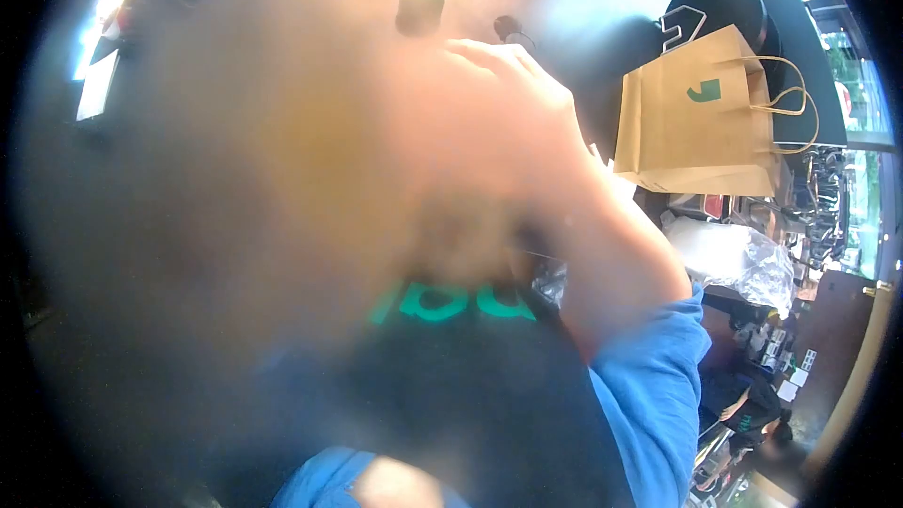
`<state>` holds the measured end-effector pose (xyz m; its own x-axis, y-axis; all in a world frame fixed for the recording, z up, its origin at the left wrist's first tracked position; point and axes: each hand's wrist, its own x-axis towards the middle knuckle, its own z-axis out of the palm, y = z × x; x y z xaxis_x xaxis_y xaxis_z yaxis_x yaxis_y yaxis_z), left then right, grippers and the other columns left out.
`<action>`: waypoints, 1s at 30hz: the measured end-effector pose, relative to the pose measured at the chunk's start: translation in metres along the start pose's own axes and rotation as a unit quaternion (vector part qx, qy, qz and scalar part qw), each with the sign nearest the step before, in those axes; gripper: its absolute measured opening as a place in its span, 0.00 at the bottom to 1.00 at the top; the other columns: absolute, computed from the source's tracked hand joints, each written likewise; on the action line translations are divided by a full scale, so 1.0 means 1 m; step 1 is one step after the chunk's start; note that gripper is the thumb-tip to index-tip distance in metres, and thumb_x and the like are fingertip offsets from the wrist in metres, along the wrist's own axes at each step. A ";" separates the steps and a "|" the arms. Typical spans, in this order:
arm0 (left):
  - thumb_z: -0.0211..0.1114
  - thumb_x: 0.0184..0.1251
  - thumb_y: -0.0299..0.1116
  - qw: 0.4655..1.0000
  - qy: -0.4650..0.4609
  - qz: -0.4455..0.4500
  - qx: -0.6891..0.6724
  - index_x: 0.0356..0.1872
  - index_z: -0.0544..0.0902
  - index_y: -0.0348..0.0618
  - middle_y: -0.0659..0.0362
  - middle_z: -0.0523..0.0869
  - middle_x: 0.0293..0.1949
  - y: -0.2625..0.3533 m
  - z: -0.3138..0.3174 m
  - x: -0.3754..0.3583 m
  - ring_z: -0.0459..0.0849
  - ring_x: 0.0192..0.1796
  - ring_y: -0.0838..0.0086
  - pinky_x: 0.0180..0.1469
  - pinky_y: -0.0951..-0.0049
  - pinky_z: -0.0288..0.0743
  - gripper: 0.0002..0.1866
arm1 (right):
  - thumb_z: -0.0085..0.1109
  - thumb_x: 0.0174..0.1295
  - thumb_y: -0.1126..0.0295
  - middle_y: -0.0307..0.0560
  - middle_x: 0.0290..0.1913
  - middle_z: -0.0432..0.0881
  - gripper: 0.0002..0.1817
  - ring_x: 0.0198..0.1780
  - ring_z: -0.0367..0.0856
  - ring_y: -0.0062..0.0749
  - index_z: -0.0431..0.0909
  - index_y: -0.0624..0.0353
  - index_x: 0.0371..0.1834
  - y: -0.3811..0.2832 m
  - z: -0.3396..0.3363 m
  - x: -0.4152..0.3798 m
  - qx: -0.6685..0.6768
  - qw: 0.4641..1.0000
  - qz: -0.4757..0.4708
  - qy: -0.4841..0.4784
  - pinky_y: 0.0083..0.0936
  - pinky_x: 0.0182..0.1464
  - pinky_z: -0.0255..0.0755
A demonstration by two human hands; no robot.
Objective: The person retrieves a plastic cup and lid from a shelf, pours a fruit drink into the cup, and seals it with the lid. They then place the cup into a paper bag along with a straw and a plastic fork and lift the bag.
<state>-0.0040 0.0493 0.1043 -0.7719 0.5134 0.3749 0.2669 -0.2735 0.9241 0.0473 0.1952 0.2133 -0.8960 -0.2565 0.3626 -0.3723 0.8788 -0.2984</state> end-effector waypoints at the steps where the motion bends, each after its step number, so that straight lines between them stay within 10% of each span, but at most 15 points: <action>1: 0.75 0.49 0.40 1.000 -0.001 -0.001 0.002 0.56 0.76 0.39 0.50 0.77 0.51 0.001 0.000 0.000 0.75 0.55 0.60 0.58 0.65 0.69 0.32 | 0.70 0.46 0.56 0.58 0.63 0.69 0.41 0.59 0.72 0.55 0.67 0.59 0.65 -0.001 -0.001 0.000 0.002 1.000 0.002 -0.003 0.41 0.59 0.69; 16: 0.76 0.47 0.36 1.000 -0.029 0.010 0.001 0.59 0.74 0.39 0.52 0.75 0.55 -0.012 -0.002 -0.004 0.72 0.60 0.63 0.60 0.66 0.67 0.34 | 0.68 0.48 0.53 0.56 0.67 0.64 0.39 0.58 0.70 0.52 0.68 0.54 0.64 -0.017 -0.002 0.000 -0.110 0.991 0.042 -0.063 0.41 0.59 0.68; 17: 0.77 0.47 0.36 0.999 -0.036 0.019 0.020 0.60 0.74 0.40 0.52 0.75 0.57 -0.017 -0.007 -0.002 0.71 0.61 0.63 0.62 0.66 0.66 0.36 | 0.70 0.47 0.49 0.57 0.68 0.63 0.44 0.63 0.67 0.53 0.64 0.56 0.66 -0.047 -0.032 0.039 -0.062 0.919 0.240 -0.307 0.40 0.63 0.64; 19: 0.73 0.48 0.35 0.996 -0.088 -0.002 0.025 0.62 0.72 0.38 0.49 0.73 0.61 0.000 -0.015 0.006 0.68 0.65 0.63 0.68 0.64 0.59 0.36 | 0.73 0.43 0.44 0.57 0.70 0.60 0.53 0.69 0.62 0.49 0.59 0.60 0.69 -0.001 -0.008 -0.010 0.066 0.997 0.022 0.039 0.41 0.67 0.58; 23: 0.70 0.52 0.47 0.992 -0.047 0.023 -0.115 0.64 0.70 0.35 0.50 0.72 0.63 0.022 -0.020 0.020 0.64 0.69 0.63 0.71 0.62 0.53 0.39 | 0.79 0.35 0.48 0.55 0.72 0.56 0.63 0.73 0.55 0.43 0.52 0.65 0.72 0.004 0.006 -0.047 0.314 0.936 0.135 0.081 0.38 0.70 0.52; 26: 0.69 0.52 0.57 0.995 -0.029 0.087 -0.036 0.61 0.72 0.35 0.50 0.76 0.59 0.018 0.003 0.027 0.65 0.68 0.61 0.70 0.62 0.55 0.41 | 0.79 0.37 0.52 0.55 0.70 0.59 0.58 0.71 0.58 0.41 0.56 0.66 0.70 -0.009 0.005 -0.035 0.214 0.947 0.240 0.022 0.36 0.70 0.53; 30: 0.68 0.51 0.60 0.970 -0.005 0.214 0.116 0.56 0.76 0.32 0.50 0.76 0.59 0.002 0.011 0.033 0.70 0.60 0.60 0.66 0.60 0.58 0.41 | 0.76 0.40 0.60 0.55 0.63 0.66 0.46 0.66 0.64 0.41 0.64 0.68 0.63 0.026 0.046 -0.052 0.302 0.931 0.082 0.189 0.34 0.67 0.57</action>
<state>-0.0222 0.0749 0.1189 -0.5563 0.4017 0.7274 0.6853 -0.2733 0.6750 0.0732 0.2131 0.1460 -0.8462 0.1203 0.5191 -0.4091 0.4778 -0.7774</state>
